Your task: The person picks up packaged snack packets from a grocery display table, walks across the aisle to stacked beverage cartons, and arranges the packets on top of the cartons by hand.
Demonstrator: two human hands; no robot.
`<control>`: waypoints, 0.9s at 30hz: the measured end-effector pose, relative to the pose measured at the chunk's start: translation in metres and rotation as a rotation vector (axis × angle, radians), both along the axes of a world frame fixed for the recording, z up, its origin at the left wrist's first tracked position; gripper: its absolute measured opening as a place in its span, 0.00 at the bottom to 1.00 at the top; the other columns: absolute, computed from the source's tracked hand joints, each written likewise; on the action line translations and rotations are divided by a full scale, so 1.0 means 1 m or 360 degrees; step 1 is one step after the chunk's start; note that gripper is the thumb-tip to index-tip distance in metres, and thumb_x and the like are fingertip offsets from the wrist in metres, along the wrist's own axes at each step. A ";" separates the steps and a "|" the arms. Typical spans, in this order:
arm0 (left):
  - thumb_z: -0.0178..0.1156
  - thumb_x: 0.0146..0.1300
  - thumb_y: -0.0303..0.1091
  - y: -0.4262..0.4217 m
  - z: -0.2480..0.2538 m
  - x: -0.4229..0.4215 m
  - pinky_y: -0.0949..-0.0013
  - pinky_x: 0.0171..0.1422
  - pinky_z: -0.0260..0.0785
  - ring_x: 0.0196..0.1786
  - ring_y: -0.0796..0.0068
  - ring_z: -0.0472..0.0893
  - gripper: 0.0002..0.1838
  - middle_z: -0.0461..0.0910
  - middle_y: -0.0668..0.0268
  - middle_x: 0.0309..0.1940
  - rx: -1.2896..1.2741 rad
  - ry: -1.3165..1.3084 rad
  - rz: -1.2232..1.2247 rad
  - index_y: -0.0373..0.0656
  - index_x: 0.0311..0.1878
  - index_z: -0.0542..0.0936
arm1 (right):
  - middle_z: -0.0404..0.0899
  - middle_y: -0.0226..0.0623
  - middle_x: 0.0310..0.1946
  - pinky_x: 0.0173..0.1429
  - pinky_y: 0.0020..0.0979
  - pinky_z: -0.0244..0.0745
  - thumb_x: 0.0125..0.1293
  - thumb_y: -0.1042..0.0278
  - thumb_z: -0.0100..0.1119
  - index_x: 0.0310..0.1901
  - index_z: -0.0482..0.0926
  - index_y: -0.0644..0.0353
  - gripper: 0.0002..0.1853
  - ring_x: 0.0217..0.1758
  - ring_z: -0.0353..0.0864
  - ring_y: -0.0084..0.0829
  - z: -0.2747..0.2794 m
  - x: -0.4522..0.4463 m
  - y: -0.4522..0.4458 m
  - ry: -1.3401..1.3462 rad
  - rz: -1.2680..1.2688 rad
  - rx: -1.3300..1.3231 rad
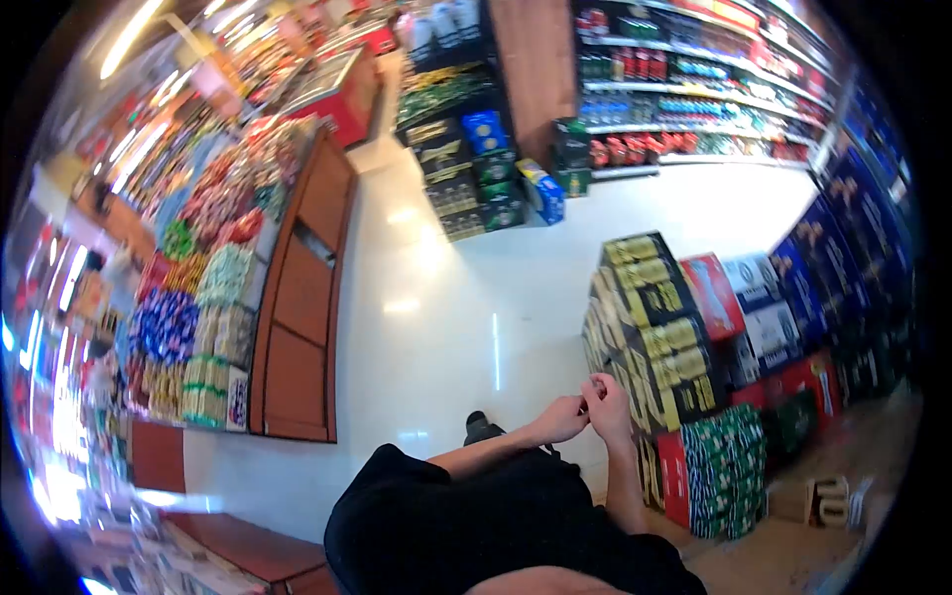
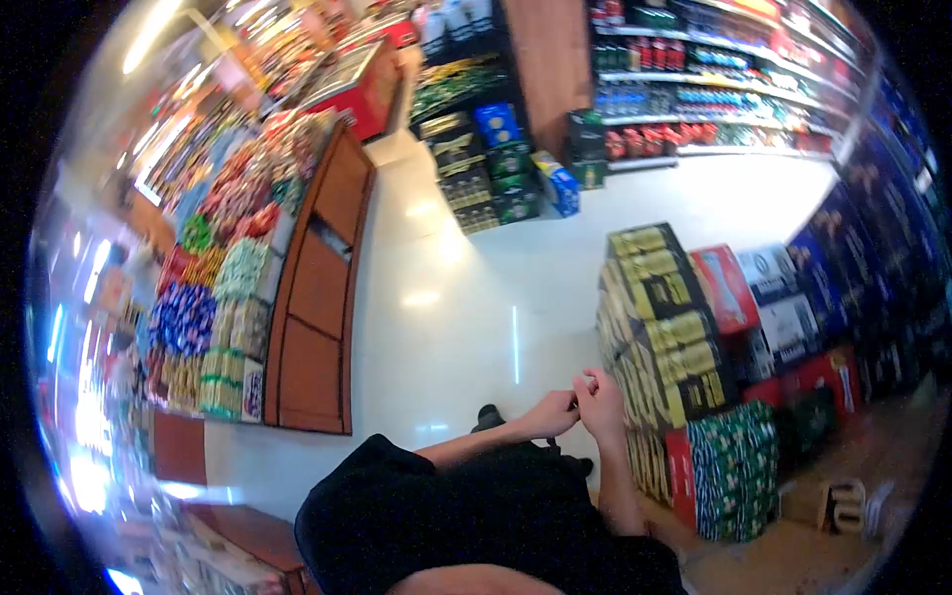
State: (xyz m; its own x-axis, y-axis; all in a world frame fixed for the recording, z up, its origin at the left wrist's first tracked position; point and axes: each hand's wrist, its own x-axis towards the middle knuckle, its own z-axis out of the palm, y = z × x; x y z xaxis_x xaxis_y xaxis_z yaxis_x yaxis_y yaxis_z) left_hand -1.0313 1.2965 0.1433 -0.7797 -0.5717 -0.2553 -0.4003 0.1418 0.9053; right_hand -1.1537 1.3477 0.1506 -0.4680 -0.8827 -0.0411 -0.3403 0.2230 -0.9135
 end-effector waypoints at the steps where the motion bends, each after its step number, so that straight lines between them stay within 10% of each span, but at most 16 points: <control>1: 0.52 0.60 0.34 -0.011 0.001 0.012 0.54 0.49 0.70 0.43 0.48 0.80 0.15 0.81 0.47 0.37 -0.0077 0.0021 0.0016 0.35 0.45 0.78 | 0.73 0.34 0.20 0.29 0.30 0.67 0.59 0.63 0.62 0.43 0.78 0.66 0.16 0.24 0.72 0.25 0.005 0.012 -0.015 -0.0016 0.0043 0.0019; 27: 0.57 0.56 0.37 -0.256 -0.048 0.384 0.56 0.42 0.71 0.37 0.50 0.81 0.14 0.81 0.49 0.31 0.0047 -0.0182 0.1453 0.35 0.37 0.80 | 0.78 0.40 0.21 0.32 0.31 0.73 0.57 0.61 0.62 0.41 0.79 0.66 0.16 0.24 0.78 0.31 -0.023 0.388 -0.374 0.0257 0.1529 0.0122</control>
